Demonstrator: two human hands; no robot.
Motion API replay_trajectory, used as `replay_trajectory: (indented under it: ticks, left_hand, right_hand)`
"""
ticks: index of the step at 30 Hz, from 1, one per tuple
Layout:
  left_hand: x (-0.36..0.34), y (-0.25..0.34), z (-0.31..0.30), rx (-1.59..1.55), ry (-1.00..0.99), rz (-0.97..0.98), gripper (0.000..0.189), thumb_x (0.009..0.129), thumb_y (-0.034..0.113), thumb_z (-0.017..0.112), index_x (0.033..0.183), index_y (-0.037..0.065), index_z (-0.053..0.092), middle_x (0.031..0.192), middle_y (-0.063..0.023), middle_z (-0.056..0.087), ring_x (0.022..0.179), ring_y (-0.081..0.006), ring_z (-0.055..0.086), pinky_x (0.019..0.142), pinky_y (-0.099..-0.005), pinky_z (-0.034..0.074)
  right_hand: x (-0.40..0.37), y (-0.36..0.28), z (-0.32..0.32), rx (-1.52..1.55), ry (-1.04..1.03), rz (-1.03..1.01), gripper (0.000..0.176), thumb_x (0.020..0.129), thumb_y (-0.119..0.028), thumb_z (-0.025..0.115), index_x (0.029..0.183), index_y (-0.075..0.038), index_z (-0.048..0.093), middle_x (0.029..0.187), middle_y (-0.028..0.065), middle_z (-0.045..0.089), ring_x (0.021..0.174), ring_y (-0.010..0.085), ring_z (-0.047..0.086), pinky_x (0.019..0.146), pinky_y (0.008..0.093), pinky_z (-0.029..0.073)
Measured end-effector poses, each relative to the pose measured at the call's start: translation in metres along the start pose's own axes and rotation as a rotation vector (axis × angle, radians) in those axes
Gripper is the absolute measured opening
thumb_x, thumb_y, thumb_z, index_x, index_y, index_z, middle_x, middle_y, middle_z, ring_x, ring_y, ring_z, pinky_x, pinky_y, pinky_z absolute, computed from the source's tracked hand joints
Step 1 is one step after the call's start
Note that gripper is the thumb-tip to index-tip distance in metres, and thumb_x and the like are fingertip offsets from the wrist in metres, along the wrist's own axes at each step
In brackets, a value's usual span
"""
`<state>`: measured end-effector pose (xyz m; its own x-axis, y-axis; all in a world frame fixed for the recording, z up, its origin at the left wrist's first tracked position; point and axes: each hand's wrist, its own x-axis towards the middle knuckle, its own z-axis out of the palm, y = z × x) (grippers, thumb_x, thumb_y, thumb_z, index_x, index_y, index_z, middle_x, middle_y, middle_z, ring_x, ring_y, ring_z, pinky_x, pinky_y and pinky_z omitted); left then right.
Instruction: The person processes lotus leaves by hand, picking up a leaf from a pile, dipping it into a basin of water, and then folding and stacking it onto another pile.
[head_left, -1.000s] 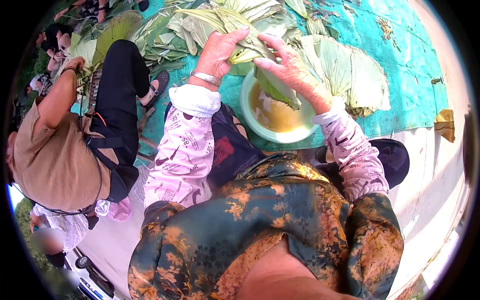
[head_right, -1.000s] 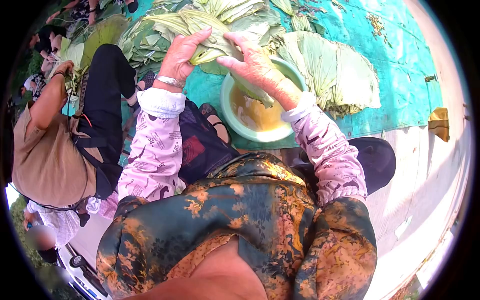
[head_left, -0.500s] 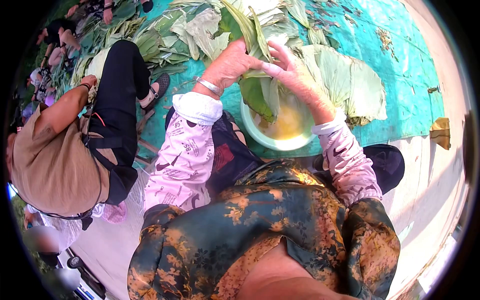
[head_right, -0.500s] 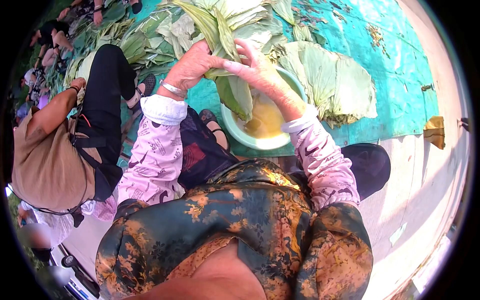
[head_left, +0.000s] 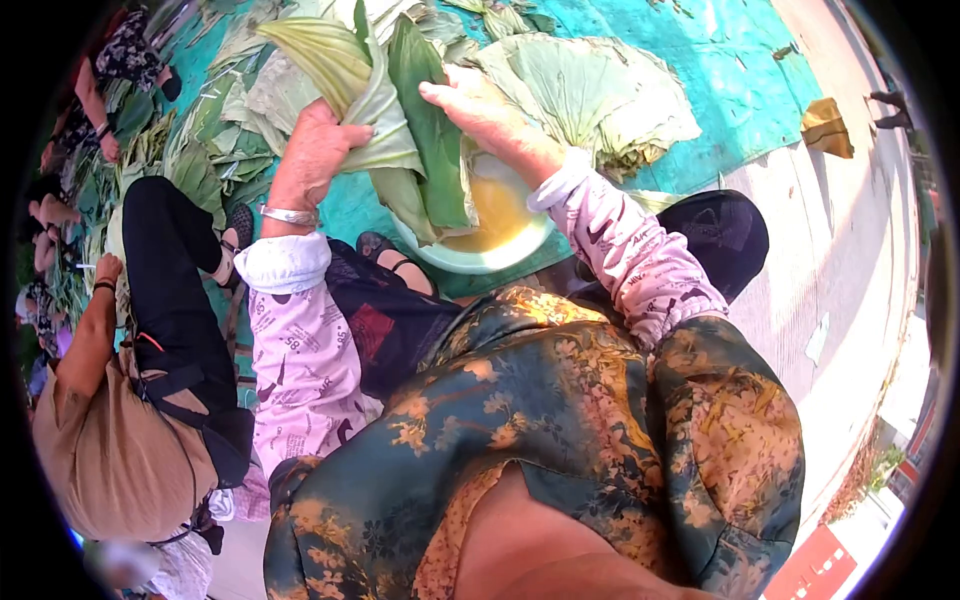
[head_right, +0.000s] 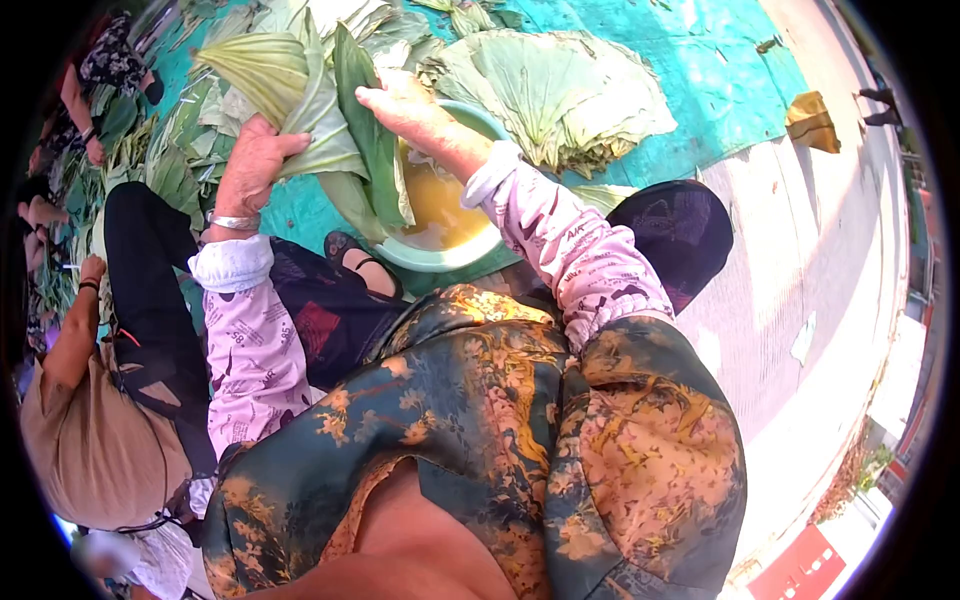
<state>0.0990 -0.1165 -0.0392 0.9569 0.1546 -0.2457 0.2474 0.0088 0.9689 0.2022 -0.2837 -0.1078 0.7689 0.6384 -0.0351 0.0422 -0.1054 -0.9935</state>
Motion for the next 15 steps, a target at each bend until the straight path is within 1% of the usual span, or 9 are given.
replay_trajectory:
  ticks: [1, 2, 4, 6, 8, 9, 12, 14, 15]
  left_hand:
    - [-0.004, 0.009, 0.004, 0.003, 0.094, -0.053, 0.040, 0.067, -0.008, 0.054, 0.107, -0.003, 0.053, 0.101, -0.0086, 0.059, 0.086, -0.0168, 0.059, 0.078, -0.0286, 0.047]
    - [-0.001, 0.005, -0.001, -0.074, 0.101, -0.033, 0.040, 0.067, -0.007, 0.056, 0.107, -0.003, 0.052, 0.102, -0.0108, 0.059, 0.086, -0.0185, 0.059, 0.079, -0.0291, 0.047]
    - [0.001, 0.004, -0.006, -0.153, 0.163, 0.000, 0.038, 0.068, -0.007, 0.057, 0.106, -0.005, 0.051, 0.099, -0.0121, 0.060, 0.084, -0.0198, 0.060, 0.077, -0.0298, 0.049]
    - [0.000, 0.004, -0.018, -0.129, 0.206, -0.009, 0.033, 0.070, -0.004, 0.059, 0.102, -0.006, 0.052, 0.094, -0.0125, 0.060, 0.079, -0.0189, 0.060, 0.072, -0.0279, 0.049]
    - [-0.002, 0.001, -0.035, -0.134, 0.270, 0.044, 0.030, 0.071, -0.003, 0.060, 0.099, -0.007, 0.054, 0.091, -0.0128, 0.060, 0.077, -0.0186, 0.060, 0.069, -0.0271, 0.049]
    - [-0.002, -0.001, -0.042, -0.151, 0.303, 0.107, 0.028, 0.071, -0.002, 0.061, 0.098, -0.008, 0.054, 0.090, -0.0129, 0.060, 0.077, -0.0188, 0.060, 0.069, -0.0272, 0.049]
    - [-0.010, 0.003, -0.048, -0.196, 0.464, 0.164, 0.022, 0.071, -0.002, 0.061, 0.091, -0.006, 0.056, 0.086, -0.0118, 0.060, 0.074, -0.0184, 0.060, 0.068, -0.0270, 0.048]
    - [-0.008, 0.000, -0.053, -0.222, 0.538, 0.192, 0.022, 0.070, -0.003, 0.063, 0.091, -0.007, 0.056, 0.086, -0.0122, 0.060, 0.074, -0.0194, 0.060, 0.069, -0.0274, 0.048]
    - [-0.006, -0.001, -0.058, -0.228, 0.552, 0.215, 0.026, 0.069, -0.003, 0.064, 0.093, -0.008, 0.055, 0.088, -0.0133, 0.060, 0.076, -0.0207, 0.060, 0.070, -0.0280, 0.049]
  right_hand:
    - [0.006, 0.009, -0.003, -0.085, 0.096, 0.024, 0.030, 0.083, -0.015, 0.053, 0.107, 0.002, 0.052, 0.093, 0.0073, 0.059, 0.084, 0.0121, 0.052, 0.075, 0.0287, 0.043]
    - [0.015, 0.035, -0.006, 0.104, 0.120, -0.011, 0.030, 0.081, -0.015, 0.055, 0.107, 0.002, 0.053, 0.093, 0.0081, 0.059, 0.083, 0.0141, 0.053, 0.077, 0.0306, 0.043]
    - [-0.001, 0.016, -0.019, 0.404, 0.167, 0.140, 0.030, 0.081, -0.014, 0.055, 0.107, 0.000, 0.053, 0.093, 0.0078, 0.059, 0.083, 0.0155, 0.053, 0.078, 0.0309, 0.043]
    - [0.005, 0.028, -0.036, 0.444, 0.249, 0.099, 0.029, 0.081, -0.013, 0.054, 0.107, 0.001, 0.053, 0.093, 0.0074, 0.059, 0.083, 0.0158, 0.055, 0.078, 0.0305, 0.043]
    - [0.009, 0.030, -0.059, 0.143, 0.375, 0.078, 0.029, 0.082, -0.012, 0.053, 0.109, -0.002, 0.052, 0.094, 0.0089, 0.061, 0.084, 0.0203, 0.056, 0.078, 0.0293, 0.042]
    - [0.008, 0.021, -0.065, 0.294, 0.360, 0.032, 0.018, 0.086, -0.013, 0.047, 0.094, -0.002, 0.058, 0.077, 0.0033, 0.060, 0.068, 0.0106, 0.054, 0.061, 0.0259, 0.044]
    - [0.002, 0.011, -0.061, -0.105, 0.487, -0.401, 0.022, 0.086, -0.015, 0.047, 0.099, 0.000, 0.056, 0.086, 0.0058, 0.061, 0.074, 0.0154, 0.056, 0.063, 0.0298, 0.045]
    - [0.002, 0.051, -0.063, -0.535, 0.369, -0.299, 0.022, 0.084, -0.017, 0.051, 0.094, 0.002, 0.057, 0.083, 0.0066, 0.060, 0.073, 0.0166, 0.055, 0.060, 0.0314, 0.043]
    - [-0.005, 0.062, -0.052, -0.606, 0.260, -0.308, 0.024, 0.083, -0.014, 0.052, 0.104, -0.003, 0.054, 0.090, 0.0097, 0.060, 0.081, 0.0220, 0.055, 0.070, 0.0309, 0.042]
